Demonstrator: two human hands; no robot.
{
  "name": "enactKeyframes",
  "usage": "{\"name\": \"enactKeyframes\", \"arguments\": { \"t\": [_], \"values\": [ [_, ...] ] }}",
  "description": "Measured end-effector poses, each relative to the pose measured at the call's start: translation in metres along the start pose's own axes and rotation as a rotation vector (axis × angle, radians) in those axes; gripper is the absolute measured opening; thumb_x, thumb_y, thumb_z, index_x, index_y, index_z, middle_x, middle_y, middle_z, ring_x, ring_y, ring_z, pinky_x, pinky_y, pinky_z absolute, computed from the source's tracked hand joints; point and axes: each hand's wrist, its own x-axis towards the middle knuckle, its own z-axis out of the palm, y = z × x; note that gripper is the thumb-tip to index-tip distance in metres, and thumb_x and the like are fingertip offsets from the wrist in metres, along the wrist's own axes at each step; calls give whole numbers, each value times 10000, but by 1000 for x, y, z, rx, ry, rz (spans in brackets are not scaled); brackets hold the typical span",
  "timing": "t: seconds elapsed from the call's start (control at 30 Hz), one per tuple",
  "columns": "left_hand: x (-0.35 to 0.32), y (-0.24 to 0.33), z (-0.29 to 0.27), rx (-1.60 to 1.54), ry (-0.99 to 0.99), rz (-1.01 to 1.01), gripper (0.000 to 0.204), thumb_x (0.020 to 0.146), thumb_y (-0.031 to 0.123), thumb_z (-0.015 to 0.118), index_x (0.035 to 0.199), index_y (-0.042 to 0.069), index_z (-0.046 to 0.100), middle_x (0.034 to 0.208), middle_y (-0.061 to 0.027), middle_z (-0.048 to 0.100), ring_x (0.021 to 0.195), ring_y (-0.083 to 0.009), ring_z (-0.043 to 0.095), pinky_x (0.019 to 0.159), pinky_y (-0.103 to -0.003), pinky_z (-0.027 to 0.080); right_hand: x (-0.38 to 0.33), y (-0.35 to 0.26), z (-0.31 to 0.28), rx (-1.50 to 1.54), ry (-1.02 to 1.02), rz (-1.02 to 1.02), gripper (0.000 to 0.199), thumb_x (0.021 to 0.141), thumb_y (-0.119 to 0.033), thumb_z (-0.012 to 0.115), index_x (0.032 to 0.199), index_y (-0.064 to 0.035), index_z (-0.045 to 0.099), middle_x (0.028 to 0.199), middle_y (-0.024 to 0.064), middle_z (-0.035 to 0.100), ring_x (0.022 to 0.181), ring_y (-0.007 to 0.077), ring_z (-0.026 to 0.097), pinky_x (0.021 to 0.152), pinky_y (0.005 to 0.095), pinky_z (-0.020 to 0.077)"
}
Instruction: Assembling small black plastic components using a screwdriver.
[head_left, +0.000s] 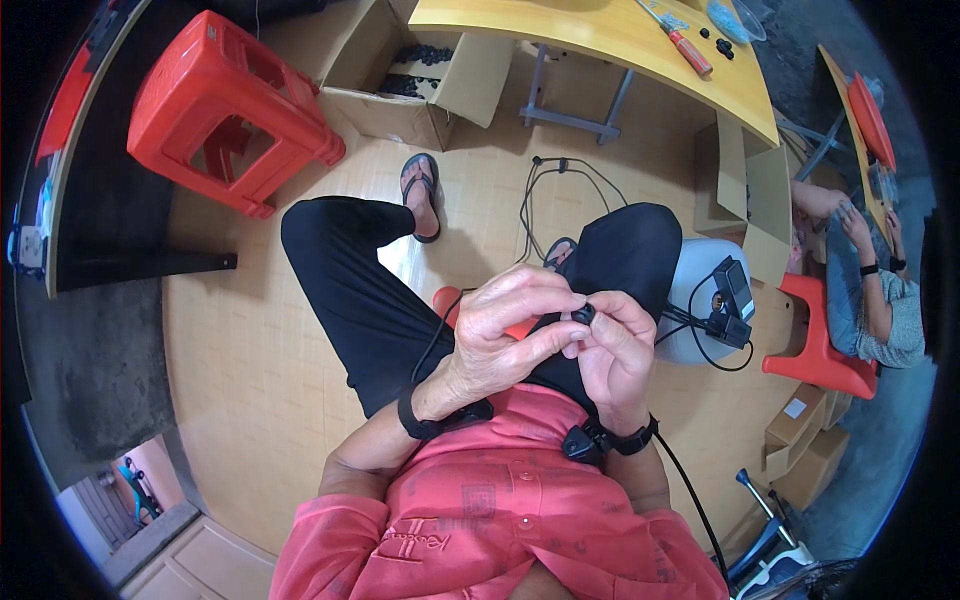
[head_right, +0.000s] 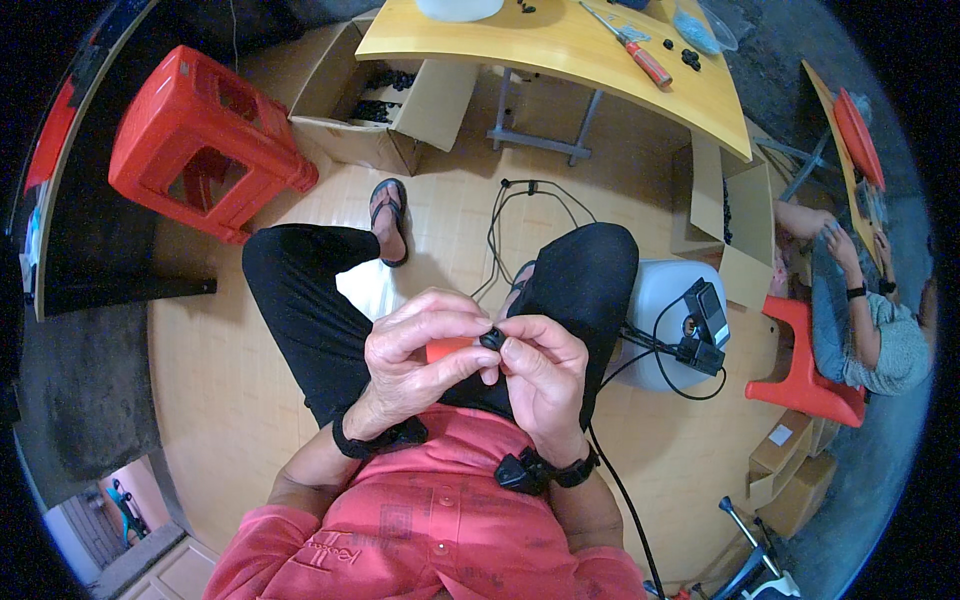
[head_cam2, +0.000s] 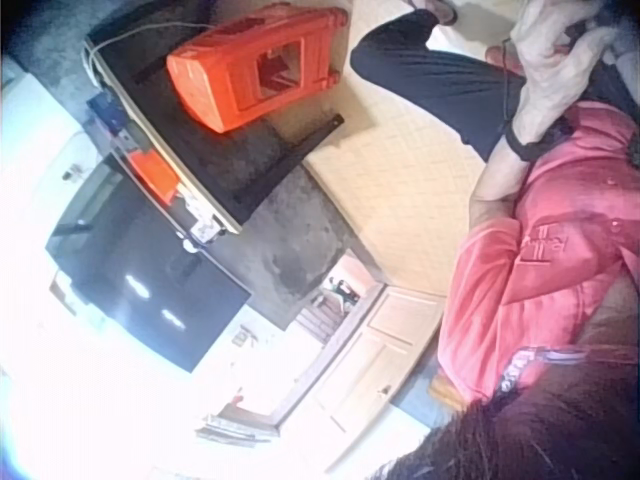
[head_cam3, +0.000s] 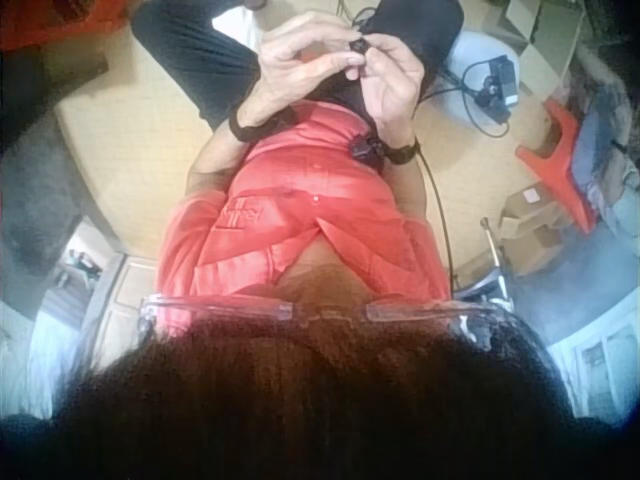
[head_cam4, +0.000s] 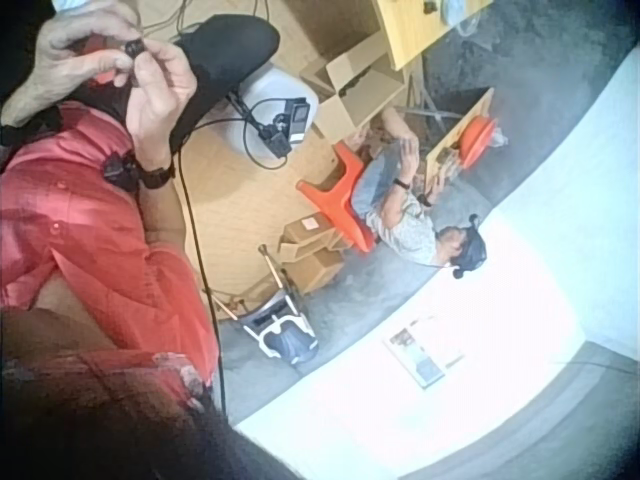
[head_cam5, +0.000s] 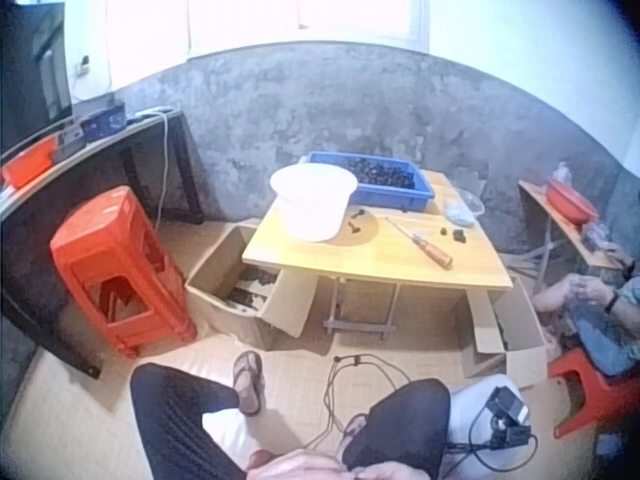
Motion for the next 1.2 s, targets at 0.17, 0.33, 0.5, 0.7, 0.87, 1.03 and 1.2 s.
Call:
{"name": "enactKeyframes", "arguments": {
  "t": [0.17,0.33,0.5,0.7,0.87,1.03,1.2],
  "values": [
    [-1,-2,-2,-124,-20,-88,241,721,33,733,946,-7,654,882,-133,638,795,-180,628,684,-269,500,0,-1,4,-34,44,-5,144,863,-27,551,977,46,599,822,120,629,633,162,571,545,267,461],
    [-5,-7,0,-365,-31,-250,214,774,-20,670,985,-38,639,923,-139,630,845,-177,616,746,-275,503,1,-2,9,-68,99,-10,125,882,-81,560,930,27,600,767,99,629,603,118,559,487,230,427],
    [-7,-12,2,-513,-39,-300,229,796,-38,643,1024,-45,626,988,-145,605,896,-180,600,792,-280,494,2,-3,8,-120,145,10,145,888,-115,564,899,24,602,717,89,621,551,91,527,453,208,385],
    [-4,-10,0,-438,-69,-290,258,780,-25,666,1035,-36,629,962,-134,615,881,-174,597,791,-280,490,2,-4,12,-208,189,25,144,889,-112,559,854,18,612,698,72,613,522,72,495,440,193,359],
    [-7,-13,0,-486,-59,-392,271,765,-4,688,1029,-34,633,947,-117,621,875,-165,593,785,-280,487,1,-4,12,-217,186,53,139,887,-109,563,858,17,613,692,63,609,522,67,488,436,191,342],
    [-7,-16,-3,-592,-52,-544,231,790,44,679,1006,-29,644,934,-95,624,878,-153,589,798,-276,478,-2,-5,12,-224,135,15,117,865,-58,584,938,29,608,717,58,618,580,69,529,494,187,395],
    [-8,-17,-4,-560,-85,-544,221,799,61,675,1001,-23,649,934,-94,626,882,-152,585,803,-266,468,-4,-1,12,-615,88,-252,272,777,59,652,1044,25,606,807,44,643,713,70,576,637,190,450]
  ]
}}
